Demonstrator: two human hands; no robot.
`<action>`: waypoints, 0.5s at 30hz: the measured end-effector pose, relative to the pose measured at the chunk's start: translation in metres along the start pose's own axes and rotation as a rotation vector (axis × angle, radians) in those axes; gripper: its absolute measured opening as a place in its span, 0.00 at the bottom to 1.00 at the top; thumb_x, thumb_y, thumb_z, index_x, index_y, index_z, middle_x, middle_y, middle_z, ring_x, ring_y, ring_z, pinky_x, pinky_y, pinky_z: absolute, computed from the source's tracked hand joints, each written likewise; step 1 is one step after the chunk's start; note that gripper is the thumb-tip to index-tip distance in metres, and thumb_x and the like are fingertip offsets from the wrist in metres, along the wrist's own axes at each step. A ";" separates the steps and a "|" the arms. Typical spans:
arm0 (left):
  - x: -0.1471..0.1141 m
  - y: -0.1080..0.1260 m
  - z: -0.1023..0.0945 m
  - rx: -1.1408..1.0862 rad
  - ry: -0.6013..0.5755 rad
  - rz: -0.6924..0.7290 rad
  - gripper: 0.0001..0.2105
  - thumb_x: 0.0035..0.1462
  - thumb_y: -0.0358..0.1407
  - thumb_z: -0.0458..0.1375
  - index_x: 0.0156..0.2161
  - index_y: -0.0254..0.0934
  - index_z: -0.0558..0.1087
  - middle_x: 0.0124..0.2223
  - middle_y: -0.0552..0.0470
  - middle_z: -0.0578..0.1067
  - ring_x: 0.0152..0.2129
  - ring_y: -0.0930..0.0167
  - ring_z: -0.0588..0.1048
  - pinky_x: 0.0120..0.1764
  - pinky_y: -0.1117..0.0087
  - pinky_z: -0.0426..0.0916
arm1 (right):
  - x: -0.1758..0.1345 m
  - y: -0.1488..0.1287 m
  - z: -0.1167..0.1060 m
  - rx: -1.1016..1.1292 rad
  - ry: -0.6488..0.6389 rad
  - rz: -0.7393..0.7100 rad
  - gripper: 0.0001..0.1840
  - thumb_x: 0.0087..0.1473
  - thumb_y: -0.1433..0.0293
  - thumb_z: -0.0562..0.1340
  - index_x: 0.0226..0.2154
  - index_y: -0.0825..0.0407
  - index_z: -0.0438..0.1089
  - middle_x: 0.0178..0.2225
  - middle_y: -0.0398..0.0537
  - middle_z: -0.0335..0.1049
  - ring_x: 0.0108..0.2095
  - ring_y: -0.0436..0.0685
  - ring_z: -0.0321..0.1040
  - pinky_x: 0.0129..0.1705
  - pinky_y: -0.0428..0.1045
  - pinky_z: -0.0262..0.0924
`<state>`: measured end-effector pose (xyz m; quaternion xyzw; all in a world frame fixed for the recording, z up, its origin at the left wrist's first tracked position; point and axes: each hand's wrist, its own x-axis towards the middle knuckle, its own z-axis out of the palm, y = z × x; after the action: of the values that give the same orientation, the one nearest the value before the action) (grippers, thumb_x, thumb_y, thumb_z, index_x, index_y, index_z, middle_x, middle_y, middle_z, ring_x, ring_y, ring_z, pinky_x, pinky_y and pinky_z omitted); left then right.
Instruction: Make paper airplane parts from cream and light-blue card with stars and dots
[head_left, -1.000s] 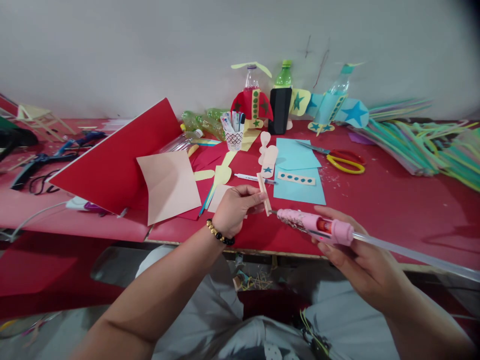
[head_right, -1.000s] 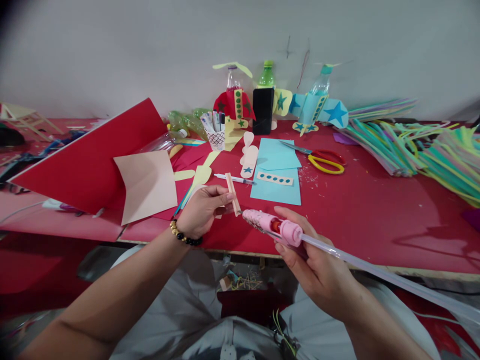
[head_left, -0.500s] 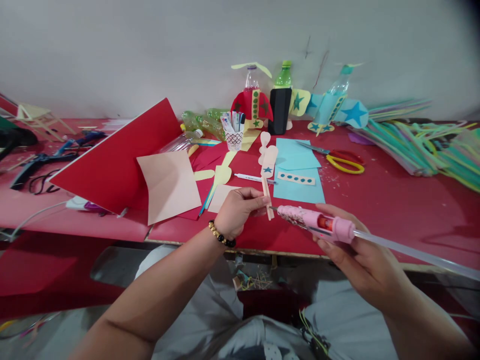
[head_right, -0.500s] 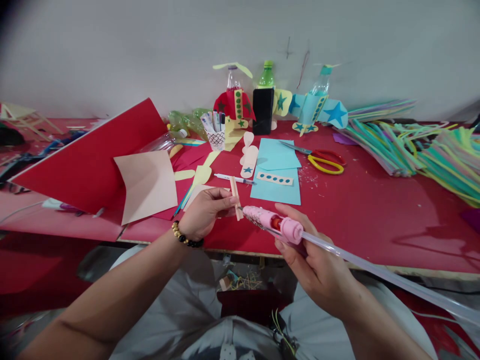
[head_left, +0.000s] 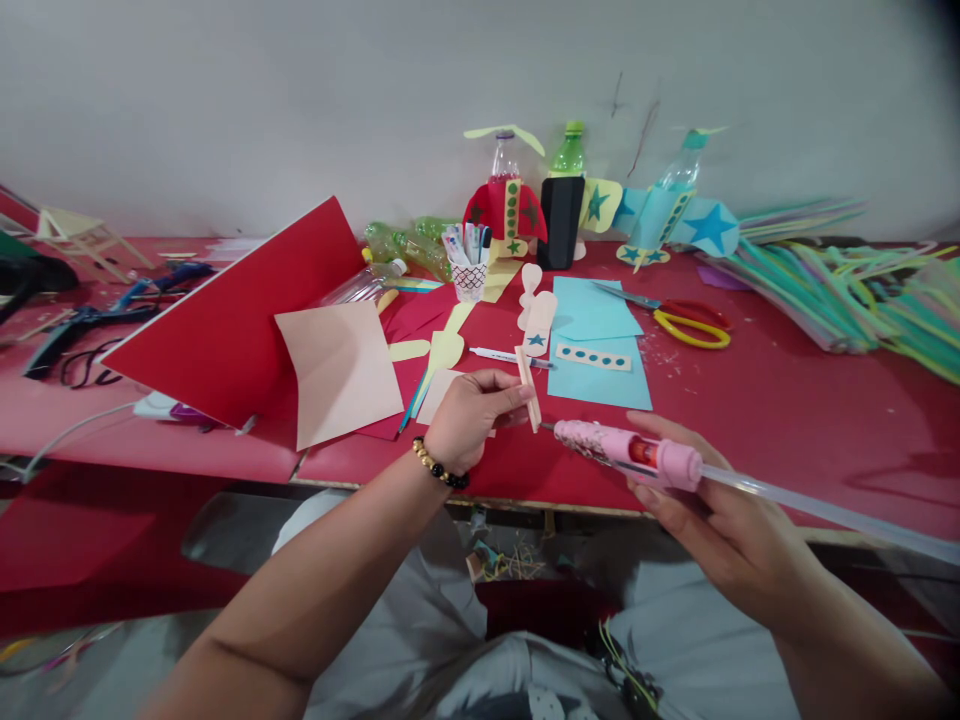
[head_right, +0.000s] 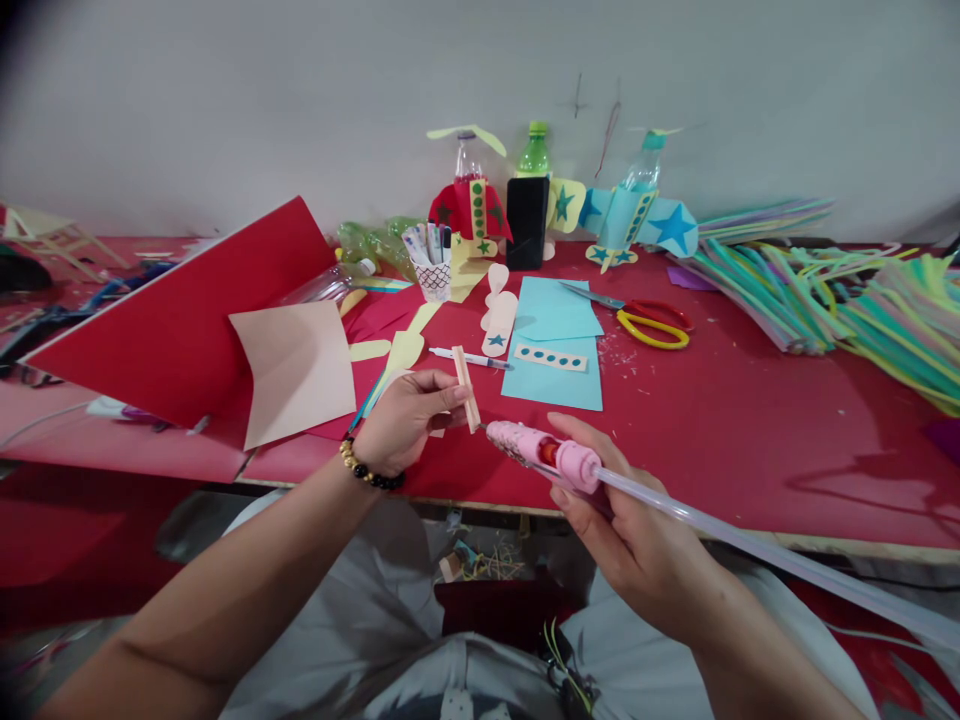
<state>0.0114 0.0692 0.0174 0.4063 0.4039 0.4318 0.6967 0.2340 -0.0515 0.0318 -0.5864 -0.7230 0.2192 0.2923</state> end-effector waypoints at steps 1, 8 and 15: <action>0.000 0.000 0.000 -0.002 0.000 0.001 0.16 0.37 0.40 0.70 0.26 0.32 0.70 0.23 0.55 0.72 0.20 0.76 0.72 0.28 0.73 0.69 | 0.000 0.000 0.000 0.005 -0.001 -0.007 0.28 0.58 0.67 0.57 0.60 0.43 0.52 0.59 0.49 0.60 0.51 0.63 0.65 0.48 0.54 0.62; 0.000 -0.003 0.000 0.000 -0.030 0.000 0.15 0.38 0.39 0.70 0.26 0.32 0.71 0.23 0.54 0.73 0.20 0.77 0.72 0.29 0.73 0.69 | 0.002 -0.003 0.000 0.062 0.052 -0.043 0.28 0.57 0.69 0.57 0.60 0.46 0.54 0.60 0.51 0.58 0.58 0.65 0.58 0.52 0.54 0.62; 0.000 -0.004 0.000 -0.001 -0.033 -0.002 0.15 0.38 0.39 0.71 0.25 0.32 0.71 0.23 0.55 0.73 0.20 0.76 0.72 0.29 0.72 0.69 | 0.002 -0.008 -0.002 0.059 0.022 -0.038 0.29 0.57 0.70 0.57 0.60 0.48 0.54 0.59 0.55 0.59 0.53 0.65 0.64 0.48 0.54 0.66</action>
<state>0.0123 0.0685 0.0140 0.4123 0.3926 0.4246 0.7040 0.2294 -0.0512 0.0389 -0.5661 -0.7238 0.2284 0.3216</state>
